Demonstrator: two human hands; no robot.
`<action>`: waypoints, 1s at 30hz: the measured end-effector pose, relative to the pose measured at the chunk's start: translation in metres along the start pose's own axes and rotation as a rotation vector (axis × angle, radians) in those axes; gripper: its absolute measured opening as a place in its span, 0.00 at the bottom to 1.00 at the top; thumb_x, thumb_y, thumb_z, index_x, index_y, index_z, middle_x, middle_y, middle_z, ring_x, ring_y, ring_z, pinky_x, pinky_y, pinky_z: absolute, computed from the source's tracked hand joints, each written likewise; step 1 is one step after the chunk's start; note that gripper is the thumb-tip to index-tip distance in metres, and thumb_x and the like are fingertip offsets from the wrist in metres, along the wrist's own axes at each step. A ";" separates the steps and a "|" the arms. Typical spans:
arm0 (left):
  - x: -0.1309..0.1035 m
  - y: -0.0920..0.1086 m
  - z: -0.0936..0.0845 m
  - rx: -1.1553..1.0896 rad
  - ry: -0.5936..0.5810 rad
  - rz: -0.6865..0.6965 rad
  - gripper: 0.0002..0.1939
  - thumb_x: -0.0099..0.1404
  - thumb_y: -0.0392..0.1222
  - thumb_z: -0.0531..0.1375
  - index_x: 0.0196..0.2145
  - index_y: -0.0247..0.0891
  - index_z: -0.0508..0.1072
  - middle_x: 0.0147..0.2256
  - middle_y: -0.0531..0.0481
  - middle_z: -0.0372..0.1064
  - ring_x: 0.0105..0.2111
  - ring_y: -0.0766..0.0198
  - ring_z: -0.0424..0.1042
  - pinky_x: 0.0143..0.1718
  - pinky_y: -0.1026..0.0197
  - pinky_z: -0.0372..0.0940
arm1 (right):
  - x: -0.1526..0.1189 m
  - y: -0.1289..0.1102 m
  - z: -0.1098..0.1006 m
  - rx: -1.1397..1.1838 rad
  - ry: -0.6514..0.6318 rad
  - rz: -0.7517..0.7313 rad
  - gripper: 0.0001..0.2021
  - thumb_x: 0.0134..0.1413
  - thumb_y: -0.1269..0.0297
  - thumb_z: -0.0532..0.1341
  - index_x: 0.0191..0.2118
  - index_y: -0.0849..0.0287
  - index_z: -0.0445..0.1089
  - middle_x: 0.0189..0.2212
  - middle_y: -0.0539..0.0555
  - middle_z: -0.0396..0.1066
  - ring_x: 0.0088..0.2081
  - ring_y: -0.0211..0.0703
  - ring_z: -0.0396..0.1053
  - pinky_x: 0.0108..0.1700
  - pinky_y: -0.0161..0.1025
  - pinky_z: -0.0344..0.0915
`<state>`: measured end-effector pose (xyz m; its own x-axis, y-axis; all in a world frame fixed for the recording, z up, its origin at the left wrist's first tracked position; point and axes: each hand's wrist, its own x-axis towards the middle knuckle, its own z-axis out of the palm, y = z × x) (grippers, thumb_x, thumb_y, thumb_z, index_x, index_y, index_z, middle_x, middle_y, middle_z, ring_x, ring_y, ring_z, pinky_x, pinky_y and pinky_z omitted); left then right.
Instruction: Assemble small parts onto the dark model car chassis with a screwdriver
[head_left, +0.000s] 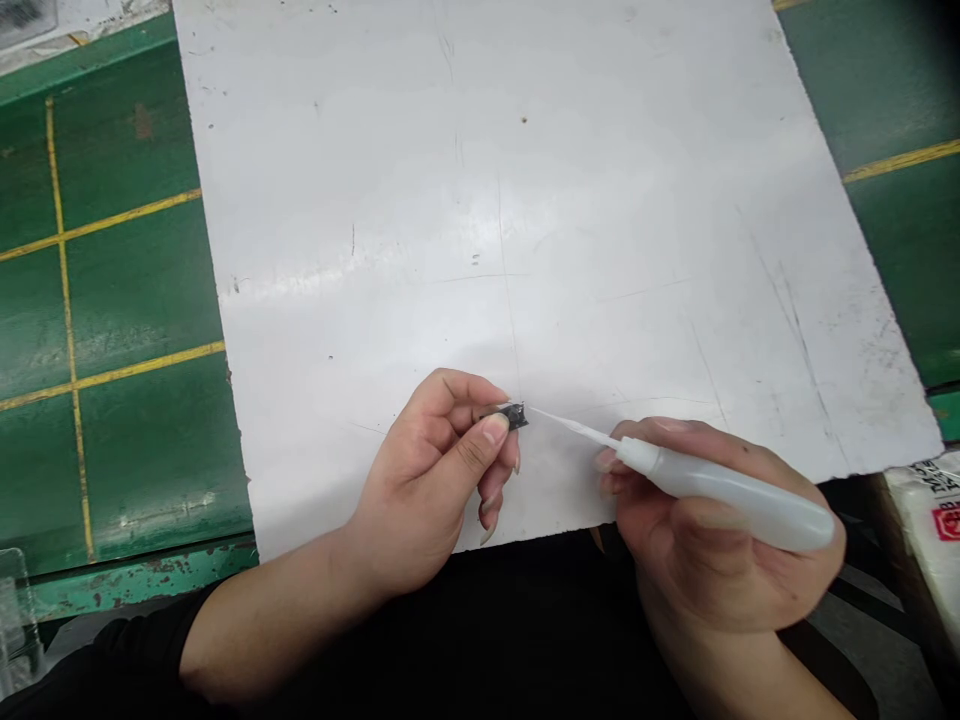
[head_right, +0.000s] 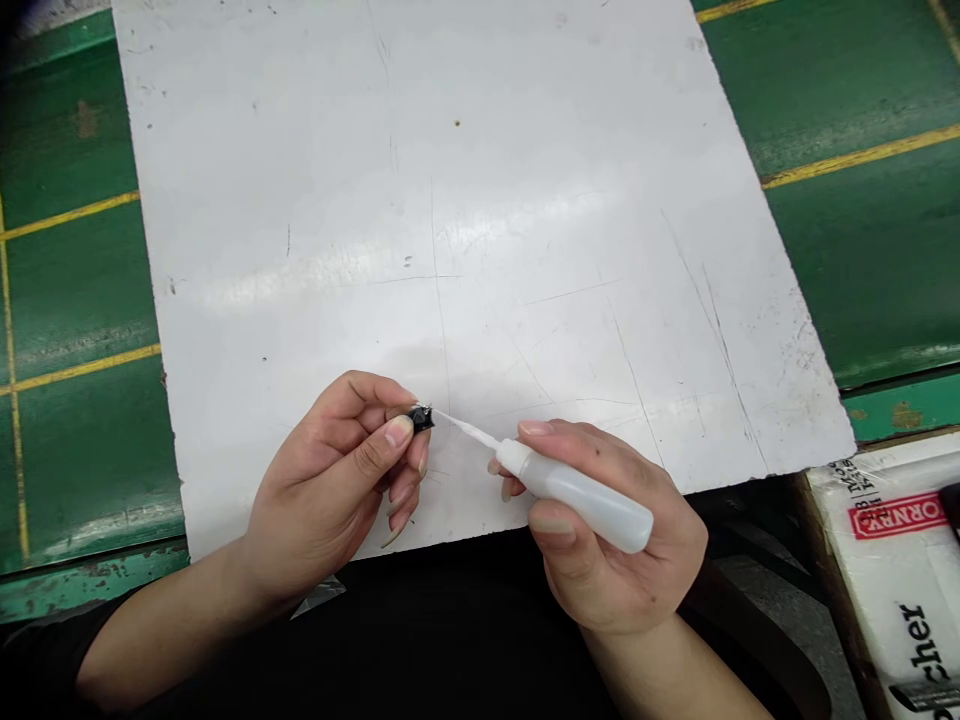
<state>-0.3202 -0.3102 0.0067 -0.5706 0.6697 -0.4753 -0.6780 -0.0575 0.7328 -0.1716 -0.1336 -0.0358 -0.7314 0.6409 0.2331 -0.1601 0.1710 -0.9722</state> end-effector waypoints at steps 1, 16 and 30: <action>0.000 0.000 0.000 0.001 -0.001 -0.001 0.06 0.85 0.43 0.68 0.53 0.42 0.75 0.36 0.54 0.77 0.27 0.70 0.70 0.25 0.69 0.74 | 0.001 -0.001 0.002 0.005 0.031 -0.015 0.17 0.77 0.49 0.76 0.64 0.43 0.87 0.47 0.57 0.86 0.35 0.54 0.84 0.29 0.52 0.83; 0.005 0.012 0.000 -0.165 0.061 -0.027 0.10 0.77 0.42 0.74 0.48 0.40 0.78 0.33 0.52 0.77 0.23 0.69 0.66 0.22 0.68 0.65 | 0.024 0.002 0.031 0.046 0.202 -0.029 0.16 0.80 0.64 0.70 0.65 0.39 0.81 0.59 0.55 0.84 0.49 0.53 0.86 0.42 0.51 0.84; -0.022 0.025 0.003 -0.320 -0.391 -0.087 0.04 0.79 0.41 0.71 0.49 0.42 0.82 0.29 0.53 0.74 0.19 0.73 0.56 0.20 0.71 0.60 | 0.025 0.011 0.036 0.010 0.240 0.027 0.13 0.79 0.54 0.74 0.61 0.50 0.80 0.53 0.54 0.83 0.51 0.48 0.86 0.46 0.44 0.87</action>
<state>-0.3232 -0.3238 0.0369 -0.3314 0.9055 -0.2652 -0.8581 -0.1724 0.4837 -0.2159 -0.1424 -0.0414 -0.5569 0.8051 0.2042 -0.1496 0.1446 -0.9781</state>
